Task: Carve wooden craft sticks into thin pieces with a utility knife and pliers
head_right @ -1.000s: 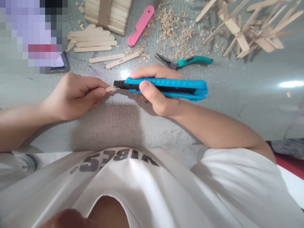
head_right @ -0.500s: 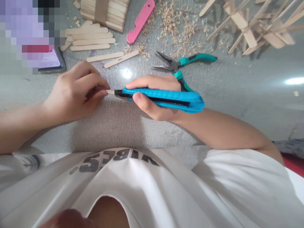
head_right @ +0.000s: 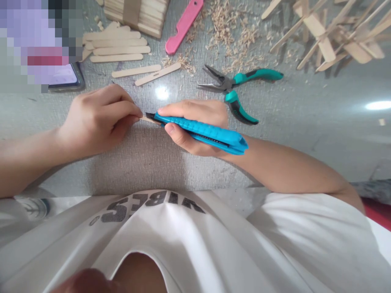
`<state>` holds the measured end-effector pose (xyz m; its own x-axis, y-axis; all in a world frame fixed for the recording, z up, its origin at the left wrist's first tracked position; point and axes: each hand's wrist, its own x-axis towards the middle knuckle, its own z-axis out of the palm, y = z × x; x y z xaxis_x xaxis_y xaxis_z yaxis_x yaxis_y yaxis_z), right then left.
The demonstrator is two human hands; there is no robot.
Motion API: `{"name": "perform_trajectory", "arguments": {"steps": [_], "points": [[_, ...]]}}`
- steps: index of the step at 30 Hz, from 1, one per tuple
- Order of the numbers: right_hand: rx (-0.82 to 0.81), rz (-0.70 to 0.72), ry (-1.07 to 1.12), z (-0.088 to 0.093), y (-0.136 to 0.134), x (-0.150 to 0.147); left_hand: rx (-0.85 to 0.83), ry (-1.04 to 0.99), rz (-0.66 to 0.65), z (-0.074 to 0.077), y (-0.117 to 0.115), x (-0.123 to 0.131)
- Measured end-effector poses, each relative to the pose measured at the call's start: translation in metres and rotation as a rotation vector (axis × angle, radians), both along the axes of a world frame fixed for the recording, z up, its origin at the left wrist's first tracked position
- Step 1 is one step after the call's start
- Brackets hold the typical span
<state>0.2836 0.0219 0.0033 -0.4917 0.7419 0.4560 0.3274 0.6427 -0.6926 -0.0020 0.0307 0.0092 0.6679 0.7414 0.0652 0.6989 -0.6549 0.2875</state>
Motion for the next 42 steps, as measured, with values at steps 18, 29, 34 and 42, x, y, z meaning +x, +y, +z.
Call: {"name": "perform_trajectory", "arguments": {"steps": [18,29,34,42], "points": [[0.158,0.111,-0.081,0.001,0.009,-0.001,0.110,-0.019,-0.042,-0.001,0.006,-0.002],[0.123,0.167,-0.231,0.020,0.016,-0.008,0.147,-0.132,-0.053,0.000,0.008,0.001],[0.093,0.154,-0.233,0.021,0.013,-0.011,0.103,-0.108,-0.028,0.000,0.009,0.002],[-0.097,0.074,-0.076,0.010,0.008,-0.011,0.033,-0.076,0.003,-0.003,0.014,0.000]]}}
